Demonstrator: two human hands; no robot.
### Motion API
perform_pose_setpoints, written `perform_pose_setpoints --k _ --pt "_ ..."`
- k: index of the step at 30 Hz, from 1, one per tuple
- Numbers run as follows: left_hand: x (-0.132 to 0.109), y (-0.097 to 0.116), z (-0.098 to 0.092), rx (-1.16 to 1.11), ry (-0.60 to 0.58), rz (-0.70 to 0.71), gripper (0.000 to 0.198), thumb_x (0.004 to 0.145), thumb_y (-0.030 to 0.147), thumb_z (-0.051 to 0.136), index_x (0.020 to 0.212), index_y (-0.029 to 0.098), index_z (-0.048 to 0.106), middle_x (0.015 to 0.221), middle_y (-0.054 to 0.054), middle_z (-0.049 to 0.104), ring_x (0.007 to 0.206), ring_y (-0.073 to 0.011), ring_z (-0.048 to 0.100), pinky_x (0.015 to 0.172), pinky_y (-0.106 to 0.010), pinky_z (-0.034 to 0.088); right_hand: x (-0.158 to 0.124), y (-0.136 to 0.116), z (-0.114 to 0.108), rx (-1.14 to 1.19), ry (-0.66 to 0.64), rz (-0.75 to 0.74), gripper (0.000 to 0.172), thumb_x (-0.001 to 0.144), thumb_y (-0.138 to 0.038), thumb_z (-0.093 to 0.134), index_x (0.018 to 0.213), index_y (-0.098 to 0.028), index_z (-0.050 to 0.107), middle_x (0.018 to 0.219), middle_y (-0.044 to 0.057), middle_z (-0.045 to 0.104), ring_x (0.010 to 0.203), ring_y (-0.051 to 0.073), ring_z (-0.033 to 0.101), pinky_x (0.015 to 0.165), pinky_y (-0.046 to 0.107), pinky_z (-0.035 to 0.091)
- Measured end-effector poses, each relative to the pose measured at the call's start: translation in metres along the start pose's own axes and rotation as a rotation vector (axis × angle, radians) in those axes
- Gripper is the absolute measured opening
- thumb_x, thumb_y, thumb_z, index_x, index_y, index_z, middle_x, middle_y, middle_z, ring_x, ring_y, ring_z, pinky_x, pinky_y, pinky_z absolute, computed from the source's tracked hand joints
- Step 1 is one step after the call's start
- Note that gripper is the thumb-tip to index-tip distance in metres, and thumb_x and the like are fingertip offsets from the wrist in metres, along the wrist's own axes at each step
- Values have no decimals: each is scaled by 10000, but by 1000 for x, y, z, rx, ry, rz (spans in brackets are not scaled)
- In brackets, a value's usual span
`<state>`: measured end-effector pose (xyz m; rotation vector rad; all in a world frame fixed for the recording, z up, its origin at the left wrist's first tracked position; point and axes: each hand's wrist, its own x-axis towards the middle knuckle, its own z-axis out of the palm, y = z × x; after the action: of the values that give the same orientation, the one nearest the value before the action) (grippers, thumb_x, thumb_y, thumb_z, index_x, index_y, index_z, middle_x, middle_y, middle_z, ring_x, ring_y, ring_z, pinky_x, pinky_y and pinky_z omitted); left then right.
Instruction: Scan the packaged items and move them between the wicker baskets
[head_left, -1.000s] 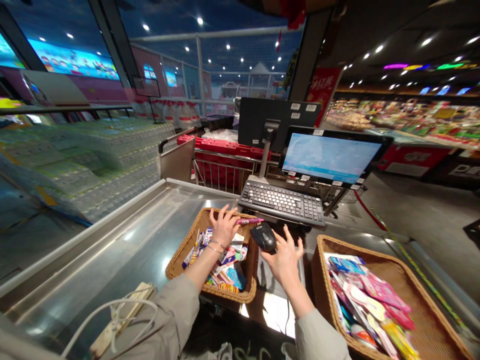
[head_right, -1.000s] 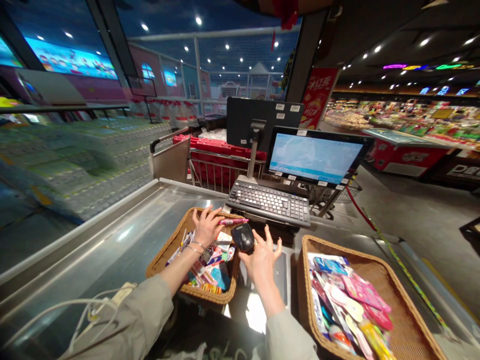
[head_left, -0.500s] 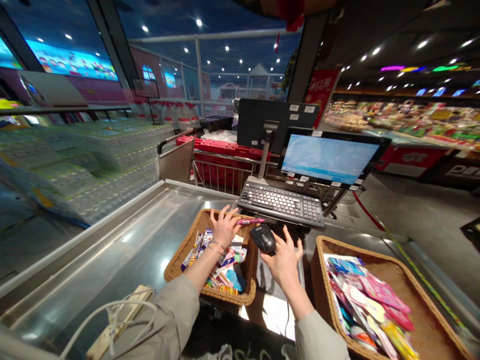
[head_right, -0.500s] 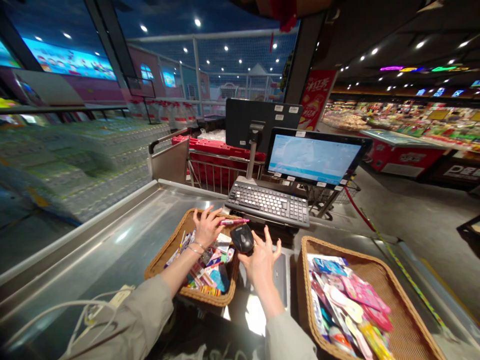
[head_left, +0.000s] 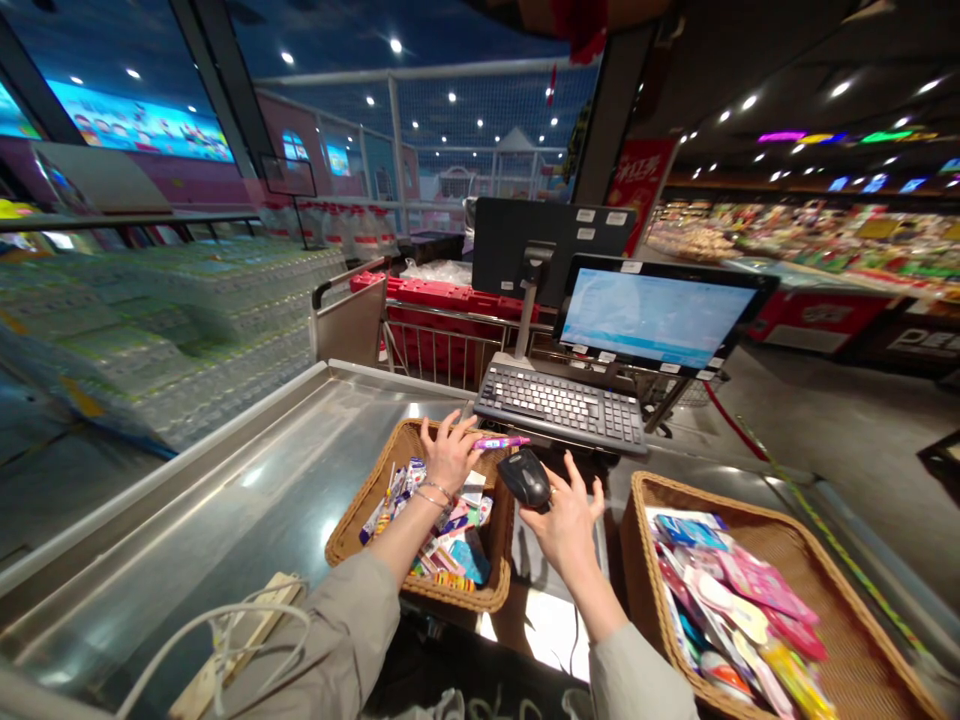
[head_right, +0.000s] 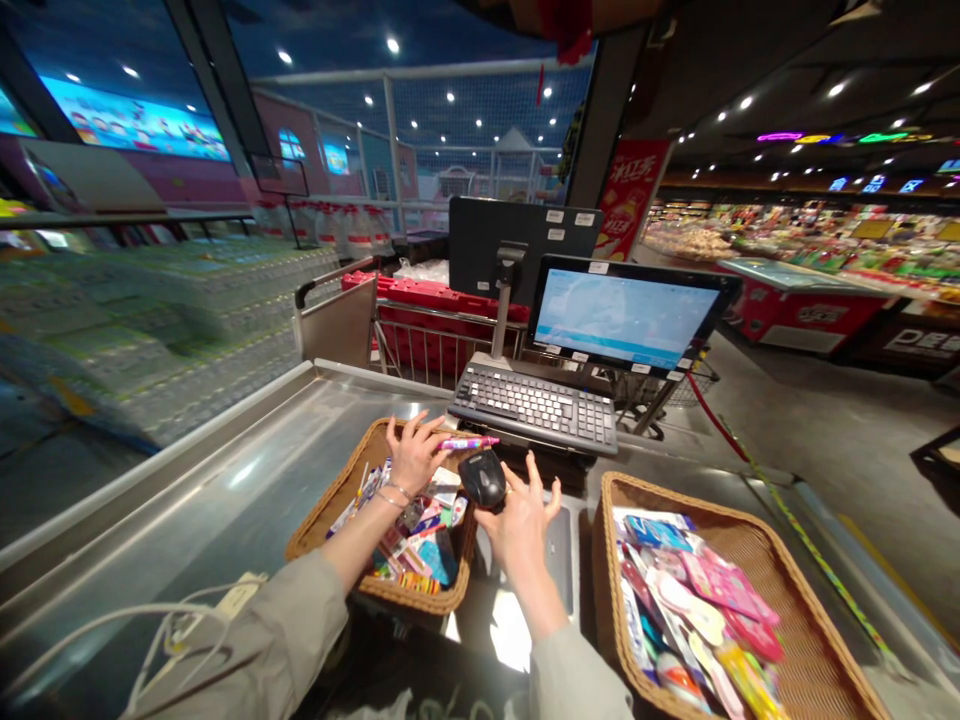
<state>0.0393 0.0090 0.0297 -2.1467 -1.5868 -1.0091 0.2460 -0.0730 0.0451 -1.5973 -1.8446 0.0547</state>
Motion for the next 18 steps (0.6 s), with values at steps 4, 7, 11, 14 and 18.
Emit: perform_pose_setpoints --k 4,7,11,14,18 --pt "2 2 -1 1 -6 -4 151 816 275 696 963 307 710 1257 -20 680 1289 -315 493 1132 -697 86 -1 1 1 3 -6 -5 181 749 -307 631 901 -300 728 1221 1 684 1413 302 321 1115 624 63" --pt "2 3 0 3 -9 0 138 820 288 693 956 308 713 1263 -19 677 1290 -316 492 1131 -696 87 -1 0 0 0 -8 -11 200 757 -311 620 923 -298 731 1213 19 688 1402 312 334 1106 631 67" --pt "2 3 0 4 -5 3 148 814 288 698 958 318 714 1258 -7 679 1290 -311 492 1138 -691 81 -1 -1 -2 -16 7 -20 208 768 -333 609 933 -297 730 1213 26 688 1396 319 342 1101 637 76" --pt "3 4 0 4 -8 4 153 813 286 697 962 322 713 1257 -2 679 1294 -306 489 1144 -684 75 -1 1 -2 -5 16 -5 180 760 -340 619 888 -285 733 1233 26 677 1402 320 332 1107 631 65" --pt "4 5 1 -3 -11 7 163 814 286 692 972 323 709 1259 -9 678 1304 -299 480 1151 -678 64 -2 5 -4 -16 35 -1 168 760 -343 614 849 -263 732 1255 49 664 1400 322 332 1106 633 68"
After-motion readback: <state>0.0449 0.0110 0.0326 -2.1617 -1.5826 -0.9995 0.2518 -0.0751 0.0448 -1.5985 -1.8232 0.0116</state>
